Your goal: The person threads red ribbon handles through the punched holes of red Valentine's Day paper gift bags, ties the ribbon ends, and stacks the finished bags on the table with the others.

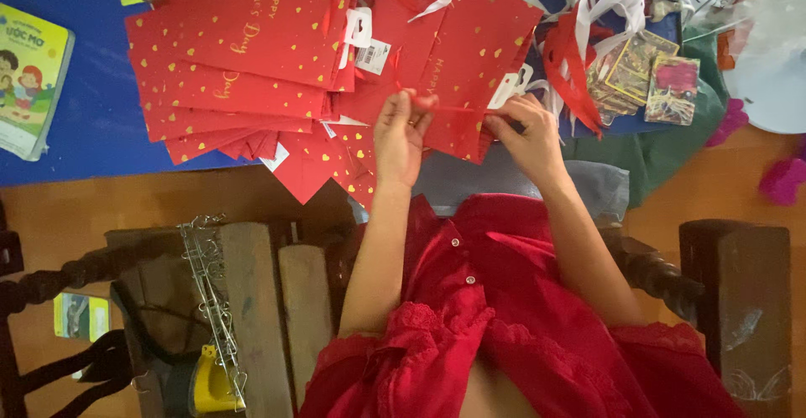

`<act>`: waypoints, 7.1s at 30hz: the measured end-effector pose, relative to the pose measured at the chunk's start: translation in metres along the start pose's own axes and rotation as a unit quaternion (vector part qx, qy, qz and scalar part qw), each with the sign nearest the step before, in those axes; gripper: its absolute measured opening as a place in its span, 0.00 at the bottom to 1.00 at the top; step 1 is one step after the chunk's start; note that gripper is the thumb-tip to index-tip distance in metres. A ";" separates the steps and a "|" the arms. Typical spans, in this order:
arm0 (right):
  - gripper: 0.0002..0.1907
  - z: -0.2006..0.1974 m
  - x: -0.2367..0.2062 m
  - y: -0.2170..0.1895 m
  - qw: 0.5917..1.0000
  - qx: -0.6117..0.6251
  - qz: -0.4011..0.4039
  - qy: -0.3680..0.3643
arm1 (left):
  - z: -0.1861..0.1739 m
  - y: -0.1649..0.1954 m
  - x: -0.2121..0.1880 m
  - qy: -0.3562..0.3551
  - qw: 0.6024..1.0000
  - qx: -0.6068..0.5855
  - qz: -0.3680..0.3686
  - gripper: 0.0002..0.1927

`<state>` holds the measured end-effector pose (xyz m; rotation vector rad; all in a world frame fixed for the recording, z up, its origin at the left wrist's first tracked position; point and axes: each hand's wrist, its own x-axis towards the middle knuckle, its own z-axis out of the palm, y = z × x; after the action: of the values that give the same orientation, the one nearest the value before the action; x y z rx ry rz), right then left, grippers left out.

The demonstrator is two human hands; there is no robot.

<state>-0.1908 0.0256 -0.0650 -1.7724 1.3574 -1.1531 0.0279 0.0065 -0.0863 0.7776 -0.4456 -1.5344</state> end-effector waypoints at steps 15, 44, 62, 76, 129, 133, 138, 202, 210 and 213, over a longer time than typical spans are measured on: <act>0.12 -0.013 0.008 0.003 0.960 0.226 0.157 0.042 | 0.026 0.061 -0.040 -0.102 0.967 0.158 0.175 0.08; 0.26 -0.034 -0.012 -0.025 0.988 0.055 0.144 -0.024 | 0.053 -0.001 -0.012 -0.123 0.847 0.516 0.020 0.14; 0.25 -0.028 -0.013 -0.028 0.997 0.014 0.070 -0.022 | 0.060 0.007 -0.020 -0.097 0.845 0.525 0.033 0.13; 0.24 -0.028 -0.011 -0.047 0.992 0.055 0.110 -0.038 | 0.067 0.006 -0.022 -0.106 0.856 0.504 0.046 0.13; 0.03 -0.009 -0.006 0.026 0.948 0.289 0.105 0.084 | 0.055 -0.019 -0.005 -0.068 0.802 0.572 0.157 0.19; 0.05 -0.011 0.002 0.019 0.871 0.435 0.080 0.211 | 0.051 -0.019 -0.002 -0.064 0.822 0.556 0.103 0.17; 0.09 0.003 -0.004 -0.001 0.972 0.179 0.022 0.148 | 0.049 -0.017 -0.001 -0.071 0.832 0.543 0.085 0.16; 0.28 -0.071 -0.014 -0.130 0.962 -0.233 -0.136 -0.031 | 0.083 0.098 -0.076 -0.114 0.864 0.459 0.172 0.11; 0.12 -0.059 -0.017 -0.118 0.951 -0.198 -0.238 -0.014 | 0.116 0.113 -0.097 -0.194 0.816 0.515 0.178 0.05; 0.11 -0.064 -0.014 -0.115 0.952 -0.174 -0.251 0.011 | 0.133 0.125 -0.113 -0.200 0.783 0.531 0.255 0.04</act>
<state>-0.2014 0.0735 0.0580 -2.4680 1.2111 -1.2424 0.0210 0.0789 0.1152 1.0324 -1.7858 -0.8140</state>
